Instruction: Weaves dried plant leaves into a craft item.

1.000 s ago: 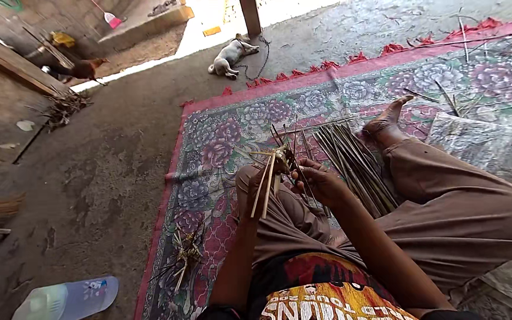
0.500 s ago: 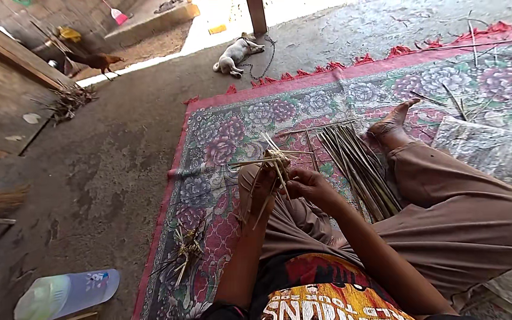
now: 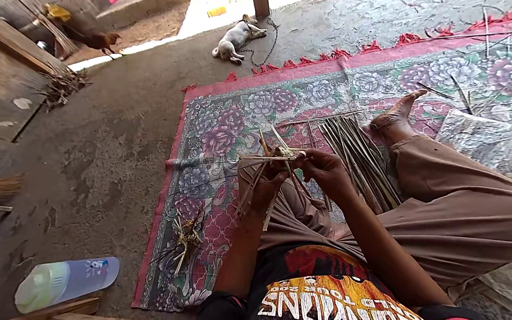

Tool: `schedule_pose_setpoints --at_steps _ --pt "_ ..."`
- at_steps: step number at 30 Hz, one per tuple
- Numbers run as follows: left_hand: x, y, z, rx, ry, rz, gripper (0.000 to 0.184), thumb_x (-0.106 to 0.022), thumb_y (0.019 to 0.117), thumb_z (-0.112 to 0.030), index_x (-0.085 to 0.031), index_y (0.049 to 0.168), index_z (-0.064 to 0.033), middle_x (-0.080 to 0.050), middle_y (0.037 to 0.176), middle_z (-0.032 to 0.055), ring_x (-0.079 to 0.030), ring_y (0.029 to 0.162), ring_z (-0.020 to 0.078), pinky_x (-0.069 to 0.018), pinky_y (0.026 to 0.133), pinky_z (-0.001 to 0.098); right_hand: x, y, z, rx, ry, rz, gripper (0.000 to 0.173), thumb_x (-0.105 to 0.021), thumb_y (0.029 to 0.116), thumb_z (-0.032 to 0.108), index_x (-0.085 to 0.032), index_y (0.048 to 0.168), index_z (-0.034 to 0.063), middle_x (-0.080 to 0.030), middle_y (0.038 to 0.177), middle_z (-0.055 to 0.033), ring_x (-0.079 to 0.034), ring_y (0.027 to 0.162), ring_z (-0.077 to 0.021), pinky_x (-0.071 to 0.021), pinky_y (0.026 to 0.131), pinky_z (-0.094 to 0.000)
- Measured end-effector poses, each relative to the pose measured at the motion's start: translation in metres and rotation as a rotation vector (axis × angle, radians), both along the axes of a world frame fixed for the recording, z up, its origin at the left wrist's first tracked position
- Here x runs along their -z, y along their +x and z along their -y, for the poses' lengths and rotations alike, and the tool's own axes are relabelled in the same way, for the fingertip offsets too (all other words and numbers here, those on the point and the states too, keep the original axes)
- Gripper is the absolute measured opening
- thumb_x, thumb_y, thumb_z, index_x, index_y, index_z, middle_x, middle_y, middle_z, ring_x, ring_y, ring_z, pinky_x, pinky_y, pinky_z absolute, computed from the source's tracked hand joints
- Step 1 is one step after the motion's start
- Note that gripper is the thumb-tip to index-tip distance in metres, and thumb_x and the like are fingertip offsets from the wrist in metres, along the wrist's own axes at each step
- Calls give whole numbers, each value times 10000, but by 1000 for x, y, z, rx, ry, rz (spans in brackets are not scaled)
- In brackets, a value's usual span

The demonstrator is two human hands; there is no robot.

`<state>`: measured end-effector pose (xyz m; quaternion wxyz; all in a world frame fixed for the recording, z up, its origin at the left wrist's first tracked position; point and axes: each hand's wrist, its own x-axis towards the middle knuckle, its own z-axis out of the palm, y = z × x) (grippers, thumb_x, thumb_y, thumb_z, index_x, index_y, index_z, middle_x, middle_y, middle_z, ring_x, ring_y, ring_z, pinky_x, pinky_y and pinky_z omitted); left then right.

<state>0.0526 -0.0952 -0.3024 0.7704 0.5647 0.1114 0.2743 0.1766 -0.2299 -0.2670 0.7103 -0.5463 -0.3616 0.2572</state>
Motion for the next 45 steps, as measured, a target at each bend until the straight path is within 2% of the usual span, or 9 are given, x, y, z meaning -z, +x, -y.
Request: schedule_pose_setpoints --at_steps 6,17,24,31,36,38,40,43,45 --pt "5 10 5 4 32 -18 222 -617 874 125 -644 1068 19 -730 924 41 -704 865 106 -588 845 289 25 7 -1 71 -118 244 114 -681 958 113 -751 1033 63 -725 876 17 -626 699 -7 -531 630 -195" --pt "6 11 6 79 55 -102 302 -622 869 99 -580 1168 79 -714 980 51 -706 892 112 -591 870 291 33 11 -2 26 -95 125 112 -661 958 94 -740 1018 40 -711 840 33 -606 683 18 -499 612 -156" --pt "13 6 1 117 134 -116 220 -661 843 39 -644 1062 42 -725 930 10 -707 876 90 -593 859 294 32 18 0 -86 -137 42 109 -658 945 69 -724 1026 40 -706 812 55 -600 656 24 -495 601 -152" --pt "7 3 3 98 246 -141 196 -617 809 100 -680 957 -13 -704 847 -67 -657 800 -10 -552 773 204 27 24 4 -162 -212 -8 72 -659 945 55 -713 992 45 -705 793 57 -604 644 13 -501 602 -163" --pt "-9 1 2 98 146 -262 138 -645 916 20 -668 1051 26 -719 908 53 -693 834 106 -585 818 292 9 22 5 -154 -307 -19 69 -658 948 -12 -710 983 17 -680 757 18 -583 629 -22 -512 628 -205" --pt "-11 -1 5 4 82 -243 116 -646 930 30 -694 1030 -5 -714 865 30 -668 759 78 -575 730 255 5 16 4 -148 -284 20 68 -670 951 9 -718 994 30 -673 739 29 -555 592 -6 -495 585 -192" --pt "-8 -2 6 -70 23 -193 142 -645 934 53 -709 1035 -25 -726 880 20 -685 764 78 -593 739 252 7 8 1 -115 -252 81 76 -682 952 48 -718 1019 51 -648 722 24 -516 563 -17 -460 550 -210" --pt "-1 1 6 -127 2 -99 177 -649 928 49 -714 1023 -85 -716 905 -23 -663 810 52 -566 771 233 10 -4 -7 -55 -222 146 194 -682 929 27 -683 1123 30 -675 795 -26 -608 636 -78 -545 625 -287" --pt "5 2 4 -114 -19 -27 178 -656 929 11 -711 1022 -131 -701 907 -46 -637 798 35 -542 750 218 15 -12 -12 5 -158 97 223 -661 917 -10 -662 1139 11 -673 765 -33 -619 624 -85 -556 625 -289"
